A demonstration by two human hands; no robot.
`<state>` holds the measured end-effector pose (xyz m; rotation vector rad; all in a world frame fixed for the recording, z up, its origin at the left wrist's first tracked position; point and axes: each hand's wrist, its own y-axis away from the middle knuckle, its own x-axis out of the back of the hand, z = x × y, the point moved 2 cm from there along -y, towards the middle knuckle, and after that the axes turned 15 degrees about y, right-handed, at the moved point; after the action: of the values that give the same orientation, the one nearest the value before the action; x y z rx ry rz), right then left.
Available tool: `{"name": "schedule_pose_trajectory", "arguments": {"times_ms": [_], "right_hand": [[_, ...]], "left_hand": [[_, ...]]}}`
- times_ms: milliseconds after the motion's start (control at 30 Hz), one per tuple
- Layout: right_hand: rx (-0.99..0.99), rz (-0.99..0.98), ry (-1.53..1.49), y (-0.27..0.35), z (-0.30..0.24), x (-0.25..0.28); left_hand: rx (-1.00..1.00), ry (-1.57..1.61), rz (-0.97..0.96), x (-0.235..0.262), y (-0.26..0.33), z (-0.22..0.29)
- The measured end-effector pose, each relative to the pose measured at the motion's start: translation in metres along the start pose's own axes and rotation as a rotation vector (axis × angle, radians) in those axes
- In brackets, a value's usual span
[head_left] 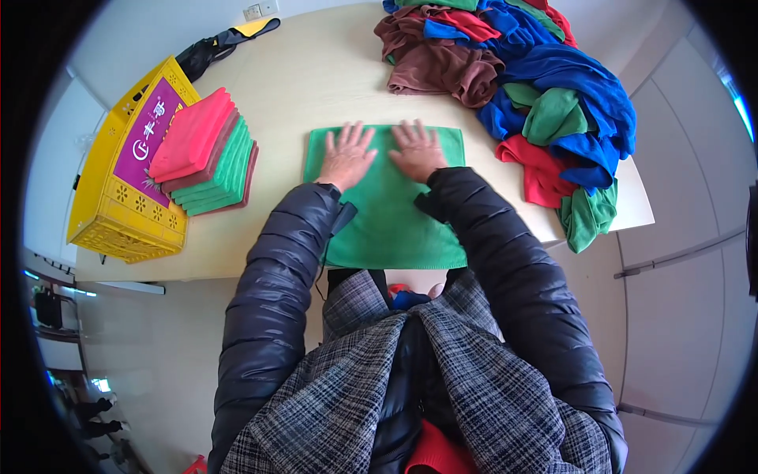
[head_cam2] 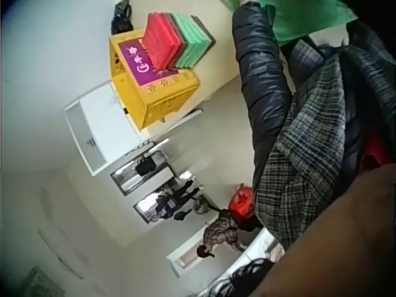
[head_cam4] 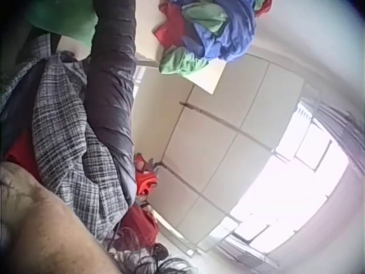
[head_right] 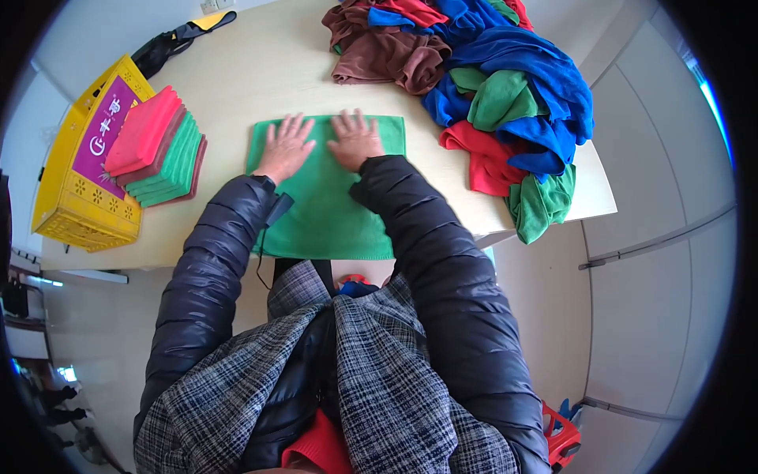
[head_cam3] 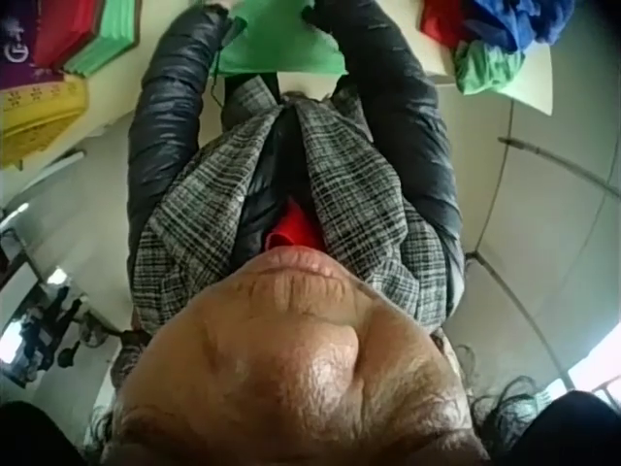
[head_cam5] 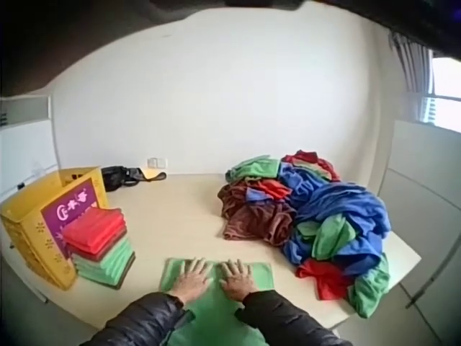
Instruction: The person picks up a green cloth from a pile, spreads it out on the table, and folds it in half twice by hand. They then place the folded cloth onto a stack of other cloths next to a yellow crate.
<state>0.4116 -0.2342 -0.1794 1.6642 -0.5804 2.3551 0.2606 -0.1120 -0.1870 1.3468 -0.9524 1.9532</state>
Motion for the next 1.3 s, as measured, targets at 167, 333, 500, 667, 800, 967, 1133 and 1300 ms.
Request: {"name": "schedule_pose_trajectory", "arguments": {"times_ms": [167, 333, 500, 667, 800, 967, 1133, 1300], "right_hand": [[0.087, -0.023, -0.184, -0.013, -0.004, -0.003], [-0.037, -0.046, -0.154, 0.007, 0.049, -0.016], [-0.191, -0.157, -0.031, 0.044, 0.101, -0.015], [-0.086, -0.085, -0.098, 0.082, 0.04, 0.017], [0.081, -0.028, -0.198, 0.119, -0.038, 0.043], [0.052, 0.032, -0.195, 0.136, -0.002, 0.028], [-0.121, -0.008, -0.174, 0.16, 0.045, 0.02], [-0.181, -0.041, -0.124, 0.18, 0.062, 0.022]], "left_hand": [[-0.055, 0.13, -0.114, -0.003, -0.02, 0.008], [0.064, 0.088, -0.044, 0.008, -0.004, -0.03], [0.19, 0.11, -0.087, 0.025, 0.013, -0.043], [0.079, -0.043, -0.153, 0.041, 0.057, -0.003], [-0.025, 0.036, -0.189, 0.04, 0.111, 0.03], [0.008, 0.128, -0.112, 0.043, 0.144, 0.008], [0.075, 0.11, -0.048, 0.049, 0.163, -0.02], [0.142, 0.072, -0.012, 0.056, 0.182, -0.025]]}}
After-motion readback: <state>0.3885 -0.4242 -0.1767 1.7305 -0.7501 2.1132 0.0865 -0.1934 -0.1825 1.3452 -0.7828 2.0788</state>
